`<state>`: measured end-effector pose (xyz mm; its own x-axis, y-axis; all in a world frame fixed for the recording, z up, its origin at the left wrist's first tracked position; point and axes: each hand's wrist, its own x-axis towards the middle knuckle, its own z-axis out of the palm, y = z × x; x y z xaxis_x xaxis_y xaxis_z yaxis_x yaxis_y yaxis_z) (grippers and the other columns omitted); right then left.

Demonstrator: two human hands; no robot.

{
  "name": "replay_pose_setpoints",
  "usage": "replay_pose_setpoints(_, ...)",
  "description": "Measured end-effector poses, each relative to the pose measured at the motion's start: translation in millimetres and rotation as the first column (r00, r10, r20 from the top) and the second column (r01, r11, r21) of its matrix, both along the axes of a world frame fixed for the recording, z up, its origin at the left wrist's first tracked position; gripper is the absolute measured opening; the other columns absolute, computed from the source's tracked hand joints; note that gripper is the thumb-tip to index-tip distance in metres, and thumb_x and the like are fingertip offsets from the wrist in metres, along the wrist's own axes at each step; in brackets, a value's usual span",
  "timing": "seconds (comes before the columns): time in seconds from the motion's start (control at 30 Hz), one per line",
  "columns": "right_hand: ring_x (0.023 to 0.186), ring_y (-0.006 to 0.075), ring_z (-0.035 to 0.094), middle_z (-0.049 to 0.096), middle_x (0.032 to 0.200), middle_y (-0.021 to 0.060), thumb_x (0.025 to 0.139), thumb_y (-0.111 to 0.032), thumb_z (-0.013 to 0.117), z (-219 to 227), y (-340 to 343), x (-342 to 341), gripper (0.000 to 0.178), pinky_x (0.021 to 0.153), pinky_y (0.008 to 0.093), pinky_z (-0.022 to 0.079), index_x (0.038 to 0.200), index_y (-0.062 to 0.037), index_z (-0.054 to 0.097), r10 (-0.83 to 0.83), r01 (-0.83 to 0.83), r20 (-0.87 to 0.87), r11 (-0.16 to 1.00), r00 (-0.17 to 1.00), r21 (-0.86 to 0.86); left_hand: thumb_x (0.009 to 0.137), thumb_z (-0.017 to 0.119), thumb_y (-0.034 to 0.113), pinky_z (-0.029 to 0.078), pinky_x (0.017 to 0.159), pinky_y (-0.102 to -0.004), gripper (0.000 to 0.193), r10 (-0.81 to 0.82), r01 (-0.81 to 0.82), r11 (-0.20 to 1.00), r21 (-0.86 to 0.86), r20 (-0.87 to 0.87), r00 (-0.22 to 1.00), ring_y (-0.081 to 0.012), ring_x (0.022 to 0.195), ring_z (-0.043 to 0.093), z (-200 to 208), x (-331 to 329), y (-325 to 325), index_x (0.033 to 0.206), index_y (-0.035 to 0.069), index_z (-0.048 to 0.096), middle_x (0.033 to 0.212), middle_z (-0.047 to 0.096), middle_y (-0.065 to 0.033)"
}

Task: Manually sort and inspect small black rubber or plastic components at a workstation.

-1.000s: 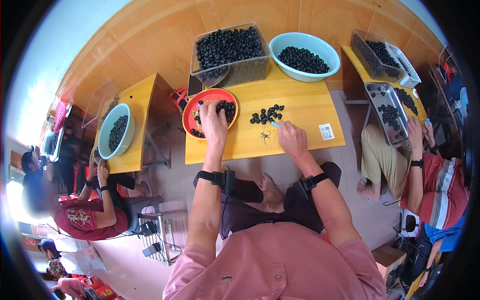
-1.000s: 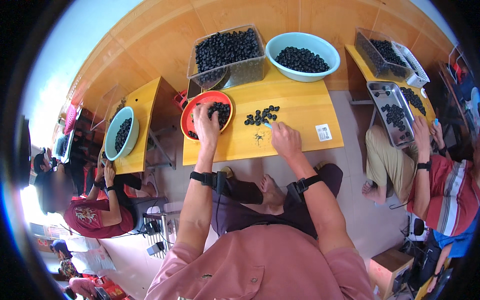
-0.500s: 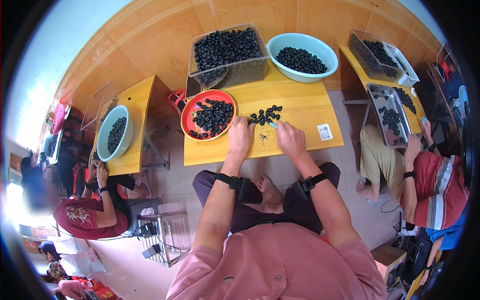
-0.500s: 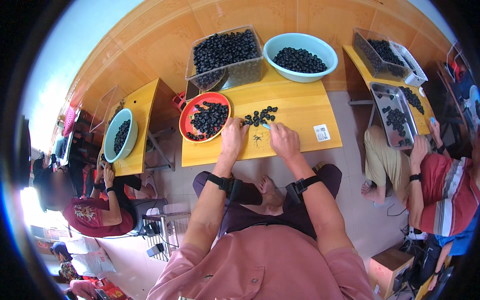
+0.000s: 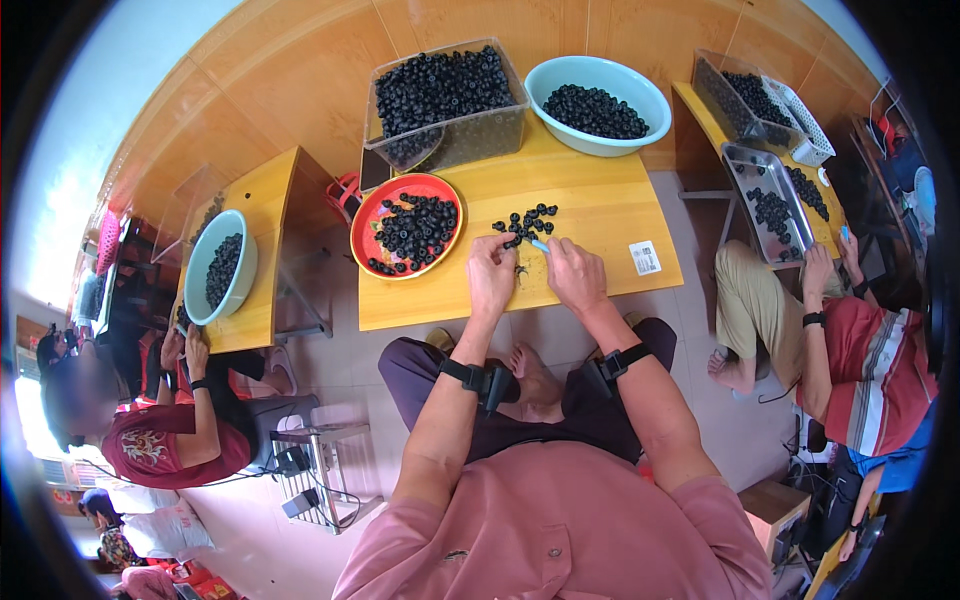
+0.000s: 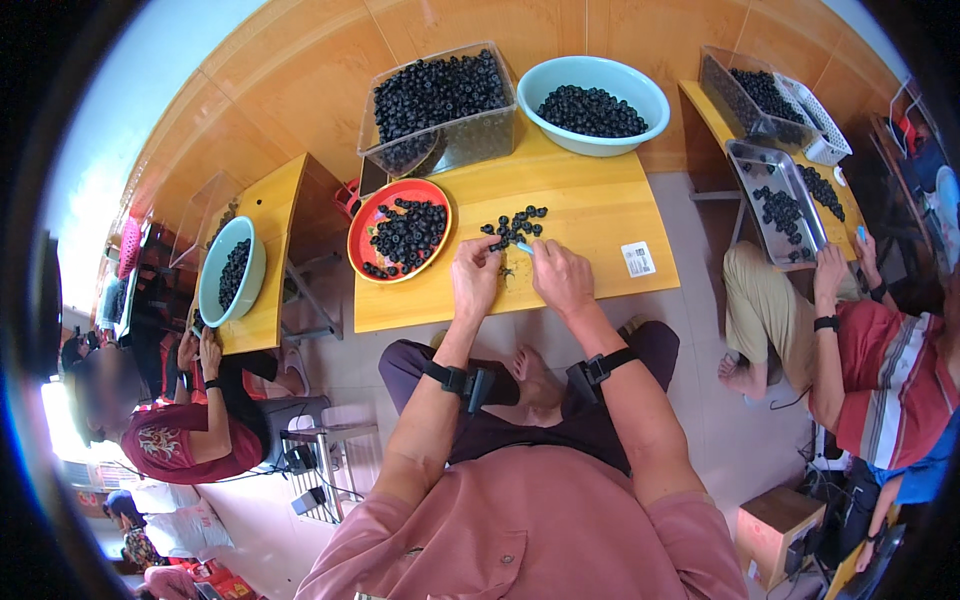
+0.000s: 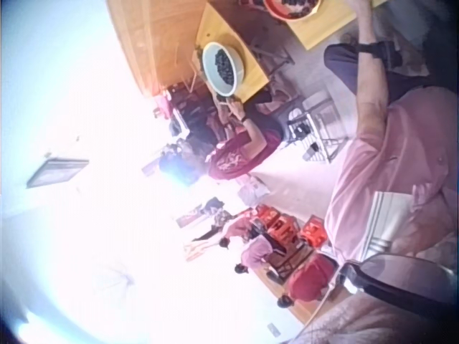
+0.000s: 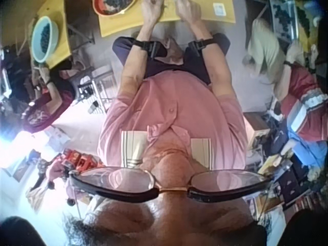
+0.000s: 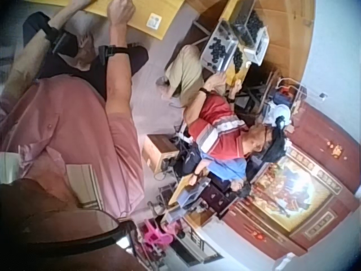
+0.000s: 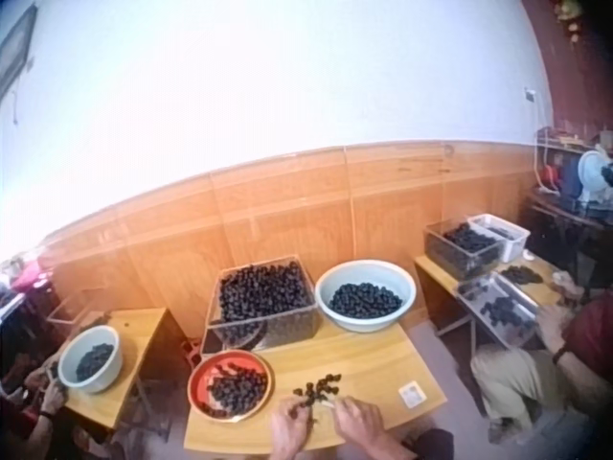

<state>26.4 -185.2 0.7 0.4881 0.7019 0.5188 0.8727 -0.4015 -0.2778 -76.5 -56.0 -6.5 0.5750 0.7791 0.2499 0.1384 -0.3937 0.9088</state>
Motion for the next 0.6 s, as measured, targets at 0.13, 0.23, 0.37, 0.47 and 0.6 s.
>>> replay_pose_setpoints(0.13, 0.068, 0.0288, 0.067, 0.060, 0.074, 0.0099, 0.091, -0.016, 0.062, -1.6, -2.6, 2.2, 0.011, 0.056, 0.0420, 0.053, 0.085, -0.0075, 0.058, -0.003, 0.002, 0.048, 1.000, 0.999, 0.021, 0.081, 0.071, 0.001, 0.052, 0.068, -0.0324, 0.023, -0.017, 0.016, 0.997, 0.080, 0.007, 1.000, -0.0188, 0.072, 0.063, 5.5, 0.3, -7.6, 0.104, 0.003, 0.074, 0.094, 0.063, -0.0119)
replay_pose_setpoints(0.23, 0.069, 0.0288, 0.067, 0.059, 0.074, 0.0099, 0.091, -0.016, 0.062, 0.0, -1.9, 0.3, 0.011, 0.056, 0.0420, 0.053, 0.085, -0.0073, 0.058, 0.002, -0.003, 0.046, 1.000, 0.999, 0.024, 0.081, 0.071, 0.000, 0.051, 0.066, -0.0320, 0.022, -0.004, -0.004, 0.997, 0.073, 0.113, 0.994, -0.0190, 0.070, 0.061, 2.9, 1.7, -11.5, 0.103, 0.003, 0.073, 0.093, 0.062, -0.0113)
replay_pose_setpoints(0.37, 0.070, 0.0290, 0.067, 0.059, 0.074, 0.0104, 0.091, -0.015, 0.062, 2.8, -1.9, -1.2, 0.010, 0.057, 0.0424, 0.053, 0.086, -0.0068, 0.058, 0.023, -0.023, 0.036, 1.000, 0.999, 0.018, 0.083, 0.073, 0.001, 0.052, 0.068, -0.0286, 0.022, -0.027, 0.019, 0.995, 0.103, 0.073, 0.997, -0.0156, 0.075, 0.063, -1.2, -0.2, -7.7, 0.105, 0.003, 0.072, 0.094, 0.063, -0.0094)
replay_pose_setpoints(0.47, 0.069, 0.0291, 0.066, 0.059, 0.074, 0.0105, 0.090, -0.015, 0.062, 1.7, -3.6, 0.4, 0.010, 0.057, 0.0425, 0.053, 0.086, -0.0065, 0.059, 0.042, -0.043, 0.036, 0.999, 0.998, 0.025, 0.082, 0.075, 0.002, 0.052, 0.068, -0.0284, 0.023, -0.036, 0.031, 0.994, 0.103, 0.046, 0.998, -0.0156, 0.074, 0.064, 0.9, 2.2, -9.6, 0.104, 0.003, 0.071, 0.092, 0.063, -0.0083)
replay_pose_setpoints(0.6, 0.068, 0.0288, 0.066, 0.059, 0.074, 0.0102, 0.090, -0.015, 0.062, -0.6, -3.3, 0.4, 0.010, 0.057, 0.0421, 0.053, 0.087, -0.0066, 0.059, 0.069, -0.070, 0.031, 0.997, 0.997, 0.033, 0.081, 0.076, 0.002, 0.053, 0.069, -0.0287, 0.025, -0.033, 0.029, 0.993, 0.112, 0.028, 0.999, -0.0159, 0.074, 0.064, -3.2, 2.1, -7.8, 0.105, 0.003, 0.071, 0.089, 0.064, -0.0079)
